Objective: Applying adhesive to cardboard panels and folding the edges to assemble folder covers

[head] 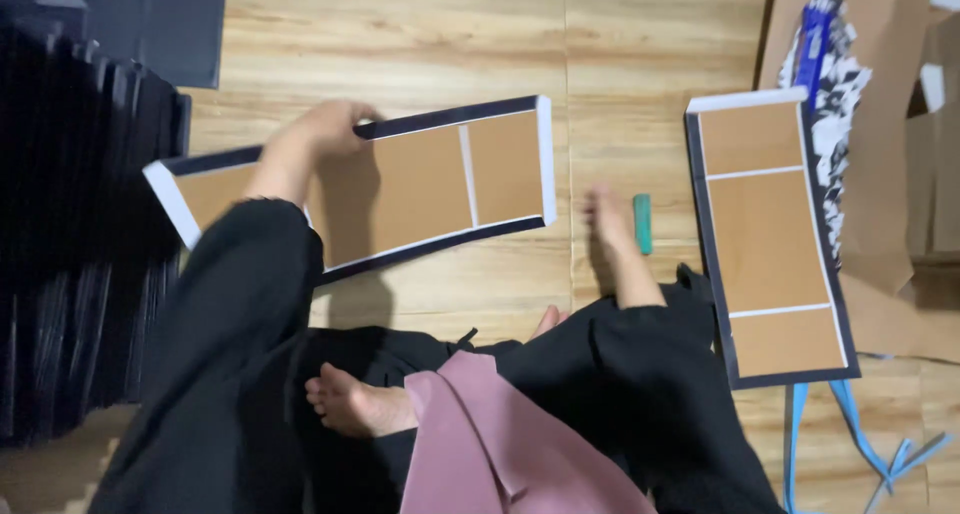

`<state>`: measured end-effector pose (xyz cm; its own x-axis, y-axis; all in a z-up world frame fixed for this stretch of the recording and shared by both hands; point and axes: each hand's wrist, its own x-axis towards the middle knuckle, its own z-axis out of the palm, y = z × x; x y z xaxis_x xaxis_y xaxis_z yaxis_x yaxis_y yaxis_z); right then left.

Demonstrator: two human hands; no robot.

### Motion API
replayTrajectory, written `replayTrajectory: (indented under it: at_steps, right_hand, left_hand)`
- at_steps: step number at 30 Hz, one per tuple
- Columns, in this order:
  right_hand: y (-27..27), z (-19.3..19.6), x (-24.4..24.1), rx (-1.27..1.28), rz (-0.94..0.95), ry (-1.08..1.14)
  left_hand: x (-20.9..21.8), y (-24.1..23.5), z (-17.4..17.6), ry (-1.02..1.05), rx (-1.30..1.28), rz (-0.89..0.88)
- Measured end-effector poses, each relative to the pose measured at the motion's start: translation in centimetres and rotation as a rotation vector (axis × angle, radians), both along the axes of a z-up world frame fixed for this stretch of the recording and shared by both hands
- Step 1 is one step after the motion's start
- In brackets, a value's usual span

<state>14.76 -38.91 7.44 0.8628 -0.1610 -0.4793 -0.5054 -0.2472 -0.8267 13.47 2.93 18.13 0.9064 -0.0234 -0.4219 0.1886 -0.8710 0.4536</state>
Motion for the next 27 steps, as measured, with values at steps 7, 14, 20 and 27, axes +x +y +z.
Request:
replayTrajectory:
  at_steps: [7, 14, 20, 27]
  right_hand:
    - [6.9, 7.3, -3.6, -0.681, 0.454, -0.121]
    - [7.4, 4.9, -2.8, -0.670, 0.397, -0.160]
    - [8.5, 4.8, -4.8, -0.690, 0.507, -0.156]
    - [9.0, 1.3, -6.5, -0.644, 0.482, -0.258]
  left_hand:
    - [-2.8, -10.5, -0.1, -0.054, 0.326, -0.116]
    - [-4.1, -15.4, -6.5, -0.177, 0.230, -0.387]
    - [-7.8, -15.1, -9.4, -0.224, 0.328, -0.376]
    - [-7.4, -16.4, -13.3, -0.630, 0.420, -0.264]
